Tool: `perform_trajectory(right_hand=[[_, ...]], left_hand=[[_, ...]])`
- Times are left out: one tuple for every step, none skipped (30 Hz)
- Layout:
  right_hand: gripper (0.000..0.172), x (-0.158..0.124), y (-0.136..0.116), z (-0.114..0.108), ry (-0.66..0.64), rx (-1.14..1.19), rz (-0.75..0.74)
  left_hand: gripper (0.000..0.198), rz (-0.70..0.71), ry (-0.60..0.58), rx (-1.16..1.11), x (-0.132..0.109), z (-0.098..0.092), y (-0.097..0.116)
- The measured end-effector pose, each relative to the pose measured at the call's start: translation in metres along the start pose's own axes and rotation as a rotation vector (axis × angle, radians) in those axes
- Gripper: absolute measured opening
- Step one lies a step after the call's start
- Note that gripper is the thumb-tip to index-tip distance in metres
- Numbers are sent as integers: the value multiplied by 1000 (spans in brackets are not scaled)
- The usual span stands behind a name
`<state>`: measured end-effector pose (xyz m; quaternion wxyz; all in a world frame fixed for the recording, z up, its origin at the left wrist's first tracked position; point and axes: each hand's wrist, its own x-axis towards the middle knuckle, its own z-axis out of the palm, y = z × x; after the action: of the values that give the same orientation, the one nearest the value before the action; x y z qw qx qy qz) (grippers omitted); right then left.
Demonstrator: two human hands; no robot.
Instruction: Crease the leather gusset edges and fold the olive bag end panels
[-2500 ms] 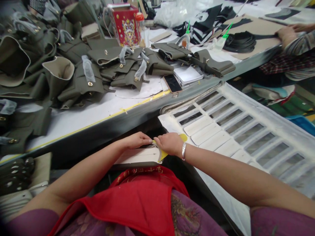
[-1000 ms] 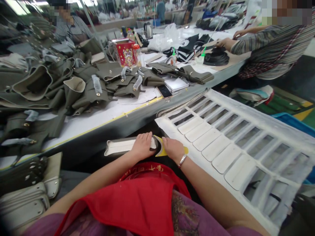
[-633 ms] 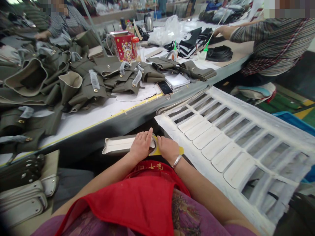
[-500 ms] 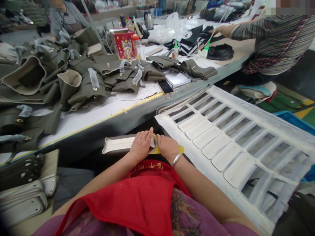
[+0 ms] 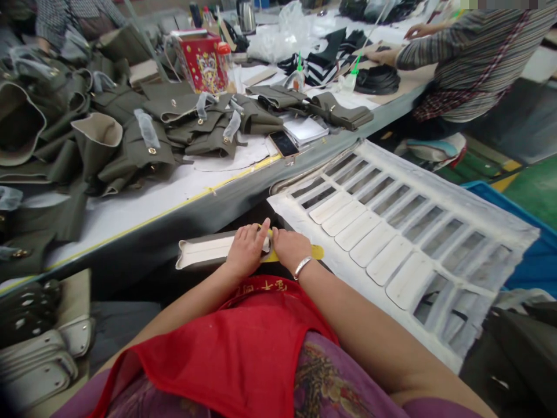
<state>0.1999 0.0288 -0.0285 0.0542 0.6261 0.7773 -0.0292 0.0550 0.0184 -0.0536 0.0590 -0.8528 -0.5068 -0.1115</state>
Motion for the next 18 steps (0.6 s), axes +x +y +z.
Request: perform_trajectory(right_hand=[[53, 0, -1, 0, 0, 6, 15], [54, 0, -2, 0, 0, 9, 30], [54, 0, -4, 1, 2, 9, 46], [55, 0, -5, 1, 1, 11, 60], [55, 0, -6, 2, -2, 14, 75], [55, 0, -7, 2, -5, 17, 91], [55, 0, -8, 2, -8, 20, 103], [56, 0, -9, 2, -12, 19, 112], [56, 0, -10, 2, -17, 14, 119], [56, -1, -10, 2, -22, 4, 121], [56, -1, -11, 1, -27, -7, 115], [55, -2, -11, 0, -34, -19, 101], [54, -3, -11, 0, -43, -30, 90], [53, -4, -11, -1, -50, -39, 84], [52, -5, -12, -1, -57, -45, 82], [51, -6, -13, -1, -63, -48, 88], [51, -7, -15, -2, -66, -50, 101], [51, -7, -16, -2, -67, -50, 117]], left_hand=[[60, 2, 2, -10, -1, 0, -1], [61, 6, 4, -23, -2, 1, -1], [62, 11, 5, -36, -3, 1, -2], [63, 14, 3, -50, -4, 1, -3], [64, 15, -2, -63, -6, 1, -3], [65, 10, -9, -75, -8, 0, -4], [67, 1, -18, -85, -9, -1, -4], [69, -10, -29, -95, -11, -2, -5], [72, -18, -37, -107, -12, -3, -5], [76, -22, -42, -122, -13, -4, -6], [82, -21, -41, -142, -13, -4, -7], [88, -16, -36, -168, -14, -5, -8], [94, -7, -27, -195, -14, -5, -9], [99, 1, -16, -220, -14, -5, -10], [101, 7, -4, -237, -14, -5, -10], [101, 7, 5, -245, -14, -4, -10], [100, 7, 11, -244, -15, -4, -9], [98, 3, 15, -237, -15, -3, -7]])
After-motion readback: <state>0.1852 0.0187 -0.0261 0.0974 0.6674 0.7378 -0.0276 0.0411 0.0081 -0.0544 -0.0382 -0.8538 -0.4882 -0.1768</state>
